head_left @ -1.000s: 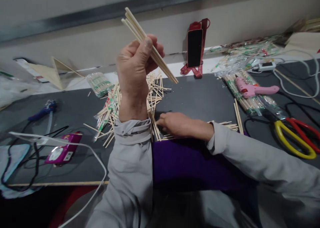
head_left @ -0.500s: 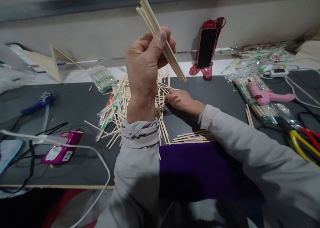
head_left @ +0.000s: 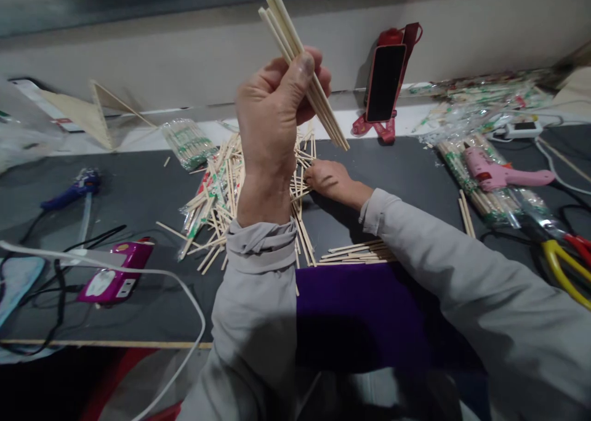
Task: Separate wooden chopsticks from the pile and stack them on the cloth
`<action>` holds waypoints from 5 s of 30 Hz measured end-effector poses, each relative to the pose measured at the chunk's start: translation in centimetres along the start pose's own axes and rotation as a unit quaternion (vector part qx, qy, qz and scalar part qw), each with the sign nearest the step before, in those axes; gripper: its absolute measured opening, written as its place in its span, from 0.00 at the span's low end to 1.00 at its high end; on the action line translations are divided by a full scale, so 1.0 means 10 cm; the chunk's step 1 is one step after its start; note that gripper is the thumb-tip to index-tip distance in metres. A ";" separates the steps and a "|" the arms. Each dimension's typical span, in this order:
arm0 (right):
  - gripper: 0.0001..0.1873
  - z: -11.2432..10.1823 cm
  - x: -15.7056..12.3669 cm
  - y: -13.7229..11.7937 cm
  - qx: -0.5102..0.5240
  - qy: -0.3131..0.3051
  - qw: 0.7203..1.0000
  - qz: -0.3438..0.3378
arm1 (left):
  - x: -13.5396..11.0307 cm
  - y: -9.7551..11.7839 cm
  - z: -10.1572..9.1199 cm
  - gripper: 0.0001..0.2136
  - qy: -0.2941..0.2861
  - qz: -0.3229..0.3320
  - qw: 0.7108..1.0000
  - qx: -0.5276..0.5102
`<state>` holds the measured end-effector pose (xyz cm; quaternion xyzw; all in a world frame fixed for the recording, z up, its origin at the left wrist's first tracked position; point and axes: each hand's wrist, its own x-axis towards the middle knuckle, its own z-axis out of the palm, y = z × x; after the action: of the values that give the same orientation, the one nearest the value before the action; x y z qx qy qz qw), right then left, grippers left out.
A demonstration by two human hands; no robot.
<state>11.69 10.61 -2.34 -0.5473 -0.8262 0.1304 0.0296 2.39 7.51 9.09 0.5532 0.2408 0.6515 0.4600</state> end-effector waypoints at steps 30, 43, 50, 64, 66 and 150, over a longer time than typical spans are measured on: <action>0.12 -0.23 -1.00 0.58 -0.109 -0.010 0.988 0.111 | -0.02 -0.14 0.09 0.04 -0.013 0.000 0.999 0.039; 0.07 -0.20 -1.56 1.06 0.206 0.080 0.956 0.194 | -0.11 -0.70 0.25 0.12 -0.027 -0.150 0.985 0.084; 0.07 -0.13 -1.50 1.07 0.270 0.148 0.946 0.096 | -0.28 -0.92 0.34 0.16 -0.088 -0.246 0.963 0.062; 0.11 -0.12 -1.47 1.02 0.222 0.159 0.961 0.042 | -0.47 -1.01 0.54 0.14 -0.184 -0.205 0.956 0.102; 0.11 -0.12 -1.46 1.00 0.212 0.147 0.965 0.046 | -0.48 -1.03 0.54 0.15 -0.184 -0.205 0.955 0.109; 0.13 -0.27 -1.16 0.99 -0.110 -0.114 0.987 0.032 | -0.41 -0.86 0.46 0.13 -0.064 -0.163 0.982 0.078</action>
<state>25.73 4.18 -1.09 -0.5548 -0.8157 0.1008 -0.1292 9.45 7.01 1.25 0.5810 0.3475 0.5107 0.5299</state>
